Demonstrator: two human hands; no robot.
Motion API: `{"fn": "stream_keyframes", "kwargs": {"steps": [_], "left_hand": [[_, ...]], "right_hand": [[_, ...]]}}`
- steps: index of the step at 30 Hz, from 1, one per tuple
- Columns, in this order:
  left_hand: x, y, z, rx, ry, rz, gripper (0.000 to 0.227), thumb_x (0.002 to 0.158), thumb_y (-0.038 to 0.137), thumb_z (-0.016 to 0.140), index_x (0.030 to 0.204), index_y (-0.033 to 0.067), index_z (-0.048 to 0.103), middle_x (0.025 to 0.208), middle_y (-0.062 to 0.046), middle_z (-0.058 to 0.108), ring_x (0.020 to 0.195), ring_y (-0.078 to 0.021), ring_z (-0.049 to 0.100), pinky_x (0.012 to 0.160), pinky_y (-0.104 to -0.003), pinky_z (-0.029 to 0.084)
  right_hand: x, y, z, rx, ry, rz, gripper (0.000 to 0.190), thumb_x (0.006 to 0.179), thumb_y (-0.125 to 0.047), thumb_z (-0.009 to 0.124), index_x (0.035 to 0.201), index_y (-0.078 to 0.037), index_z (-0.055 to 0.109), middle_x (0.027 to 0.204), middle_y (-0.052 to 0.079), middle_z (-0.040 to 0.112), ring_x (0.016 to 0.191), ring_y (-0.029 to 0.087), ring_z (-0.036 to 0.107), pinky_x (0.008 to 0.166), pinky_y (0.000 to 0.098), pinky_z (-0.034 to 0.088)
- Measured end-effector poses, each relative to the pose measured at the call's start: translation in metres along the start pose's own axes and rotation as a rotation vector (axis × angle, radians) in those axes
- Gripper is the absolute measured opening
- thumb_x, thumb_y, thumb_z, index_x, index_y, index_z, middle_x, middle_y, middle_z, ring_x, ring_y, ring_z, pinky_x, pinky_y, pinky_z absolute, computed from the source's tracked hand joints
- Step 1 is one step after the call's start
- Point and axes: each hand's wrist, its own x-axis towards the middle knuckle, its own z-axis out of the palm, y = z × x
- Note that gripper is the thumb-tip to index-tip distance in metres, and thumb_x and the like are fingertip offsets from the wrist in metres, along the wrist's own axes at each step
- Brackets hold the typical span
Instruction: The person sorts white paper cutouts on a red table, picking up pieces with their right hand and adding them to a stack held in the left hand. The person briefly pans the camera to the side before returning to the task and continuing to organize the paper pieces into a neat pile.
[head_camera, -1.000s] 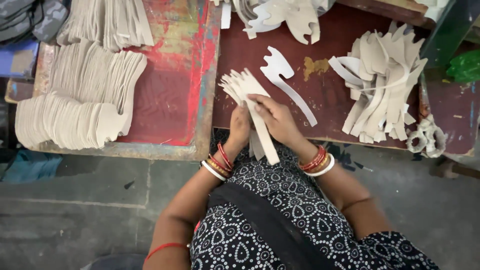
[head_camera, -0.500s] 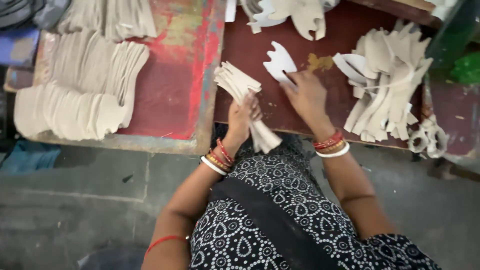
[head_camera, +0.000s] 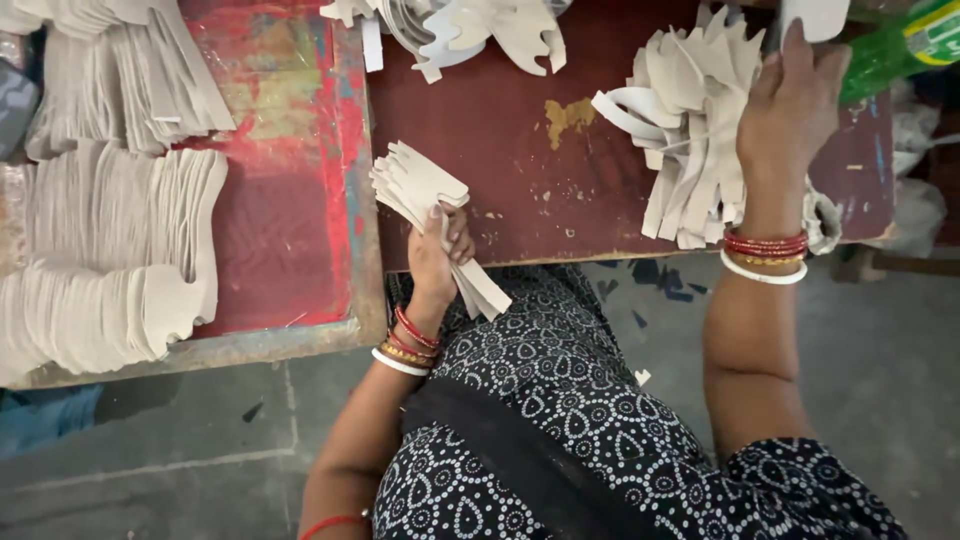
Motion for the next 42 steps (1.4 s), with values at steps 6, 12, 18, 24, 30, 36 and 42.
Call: {"fn": "stream_keyframes", "kwargs": {"steps": [6, 12, 18, 24, 30, 36, 42], "left_hand": [[0.002, -0.004, -0.009, -0.060, 0.020, -0.008, 0.023, 0.110, 0.031, 0.050, 0.108, 0.0077, 0.053, 0.077, 0.002, 0.041, 0.055, -0.0071, 0.036, 0.049, -0.024, 0.034], [0.004, -0.009, -0.013, -0.043, 0.029, -0.022, 0.023, 0.109, 0.030, 0.052, 0.107, 0.0072, 0.053, 0.075, 0.001, 0.041, 0.053, -0.0074, 0.038, 0.047, -0.024, 0.033], [0.006, -0.013, -0.016, -0.047, 0.034, -0.044, 0.024, 0.110, 0.030, 0.051, 0.107, 0.0060, 0.053, 0.075, 0.001, 0.041, 0.054, -0.0076, 0.039, 0.048, -0.024, 0.034], [0.003, -0.015, -0.019, 0.008, -0.025, 0.002, 0.022, 0.111, 0.027, 0.048, 0.110, 0.0053, 0.053, 0.076, 0.001, 0.042, 0.055, -0.0079, 0.039, 0.049, -0.025, 0.034], [0.005, -0.015, -0.020, 0.009, -0.004, -0.019, 0.024, 0.109, 0.029, 0.048, 0.109, 0.0054, 0.053, 0.076, 0.000, 0.043, 0.054, -0.0084, 0.039, 0.047, -0.025, 0.034], [0.001, -0.010, -0.014, -0.030, -0.008, 0.005, 0.025, 0.110, 0.031, 0.051, 0.108, 0.0056, 0.053, 0.076, 0.001, 0.041, 0.055, -0.0079, 0.039, 0.048, -0.025, 0.034], [-0.002, -0.015, -0.018, -0.032, 0.032, 0.027, 0.025, 0.109, 0.032, 0.051, 0.108, 0.0070, 0.053, 0.075, 0.001, 0.042, 0.055, -0.0078, 0.039, 0.049, -0.025, 0.035]], "right_hand": [[-0.016, 0.018, 0.027, -0.374, -0.233, -0.053, 0.049, 0.112, -0.026, 0.060, 0.152, 0.002, 0.056, 0.131, 0.033, 0.050, 0.120, 0.051, 0.050, 0.095, 0.0605, 0.047], [-0.009, -0.019, 0.024, -0.340, 0.107, -0.294, 0.049, 0.093, -0.016, 0.067, 0.138, 0.002, 0.060, 0.143, 0.028, 0.050, 0.127, 0.049, 0.048, 0.100, 0.0636, 0.036], [0.000, -0.099, 0.132, 0.173, -0.230, -0.386, 0.022, 0.101, -0.015, 0.067, 0.120, -0.008, 0.075, 0.117, 0.017, 0.071, 0.109, 0.034, 0.066, 0.097, 0.0427, 0.052], [0.047, -0.125, 0.250, 0.071, -0.099, -0.575, 0.051, 0.095, -0.019, 0.078, 0.136, 0.005, 0.058, 0.139, 0.026, 0.055, 0.125, 0.044, 0.054, 0.104, 0.0523, 0.048], [0.020, -0.146, 0.241, 0.057, -0.130, -0.502, 0.051, 0.089, -0.029, 0.082, 0.130, -0.002, 0.066, 0.123, 0.029, 0.053, 0.113, 0.046, 0.051, 0.094, 0.0553, 0.046], [-0.054, -0.190, 0.132, -0.186, -0.521, -0.445, 0.032, 0.099, -0.040, 0.063, 0.116, -0.017, 0.078, 0.104, 0.020, 0.059, 0.089, 0.039, 0.065, 0.075, 0.0523, 0.053], [-0.070, -0.180, 0.063, -0.046, -0.703, -0.393, 0.043, 0.099, -0.049, 0.064, 0.126, -0.017, 0.073, 0.113, 0.014, 0.073, 0.095, 0.033, 0.071, 0.077, 0.0458, 0.055]]}}
